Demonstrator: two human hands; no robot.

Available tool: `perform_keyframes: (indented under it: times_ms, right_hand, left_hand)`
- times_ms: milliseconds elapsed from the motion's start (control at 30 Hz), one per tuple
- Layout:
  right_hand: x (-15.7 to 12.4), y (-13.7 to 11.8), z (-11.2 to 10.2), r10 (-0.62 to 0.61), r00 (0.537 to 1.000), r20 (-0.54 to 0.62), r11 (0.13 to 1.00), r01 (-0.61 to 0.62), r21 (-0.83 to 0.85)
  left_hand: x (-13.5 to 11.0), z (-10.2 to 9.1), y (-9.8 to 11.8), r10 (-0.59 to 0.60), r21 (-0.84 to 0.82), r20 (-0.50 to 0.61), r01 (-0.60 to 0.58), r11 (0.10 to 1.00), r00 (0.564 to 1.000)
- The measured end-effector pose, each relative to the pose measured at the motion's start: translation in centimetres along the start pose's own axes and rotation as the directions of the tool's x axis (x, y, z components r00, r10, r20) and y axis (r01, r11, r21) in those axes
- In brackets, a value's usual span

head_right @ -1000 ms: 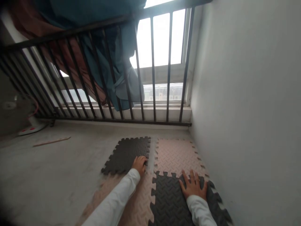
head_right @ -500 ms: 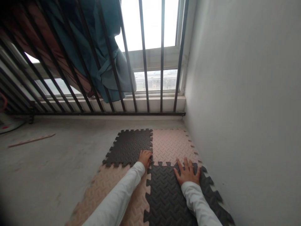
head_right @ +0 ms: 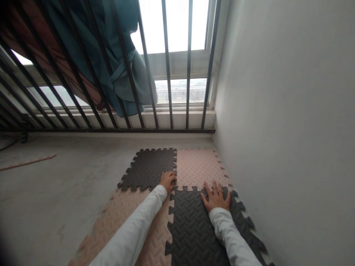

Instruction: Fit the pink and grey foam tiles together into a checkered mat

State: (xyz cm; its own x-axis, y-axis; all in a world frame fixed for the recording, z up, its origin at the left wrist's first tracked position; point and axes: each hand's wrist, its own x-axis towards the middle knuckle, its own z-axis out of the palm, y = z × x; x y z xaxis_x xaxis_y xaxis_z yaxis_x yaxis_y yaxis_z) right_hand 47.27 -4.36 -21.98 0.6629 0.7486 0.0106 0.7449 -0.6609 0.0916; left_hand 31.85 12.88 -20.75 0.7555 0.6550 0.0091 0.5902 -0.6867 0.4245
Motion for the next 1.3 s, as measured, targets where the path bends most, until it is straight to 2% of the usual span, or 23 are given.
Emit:
perform_keyframes:
  times_ms: [567,800,1067,1133,1200,1300]
  right_hand:
    - [-0.2,-0.1,-0.5,0.009,1.0,0.019,1.0,-0.009,-0.002]
    - [0.1,0.0,0.3,0.014,1.0,0.025,1.0,-0.014,-0.019]
    - [0.5,0.3,1.0,0.016,1.0,0.022,1.0,-0.016,-0.024]
    - [0.6,0.3,1.2,0.018,1.0,0.022,0.999,-0.018,-0.029]
    - [0.8,0.3,1.5,0.016,1.0,0.008,0.999,-0.016,-0.029]
    - [1.0,0.5,1.8,0.019,1.0,0.008,1.0,-0.019,-0.017]
  left_hand:
    - [0.6,0.4,-1.3,-0.058,-0.011,0.091,0.059,0.998,0.994]
    - [0.0,1.8,-0.6,-0.027,0.232,0.064,0.012,0.973,0.998]
    - [-0.1,1.2,-1.2,-0.017,0.166,0.11,-0.002,0.986,0.994]
    - [-1.0,0.7,-1.5,-0.055,0.179,0.077,0.041,0.983,0.995]
    - [-2.4,0.1,-1.8,-0.122,0.238,-0.022,0.123,0.963,0.992]
    - [-5.0,-0.3,-2.5,-0.266,0.299,-0.162,0.304,0.904,0.95]
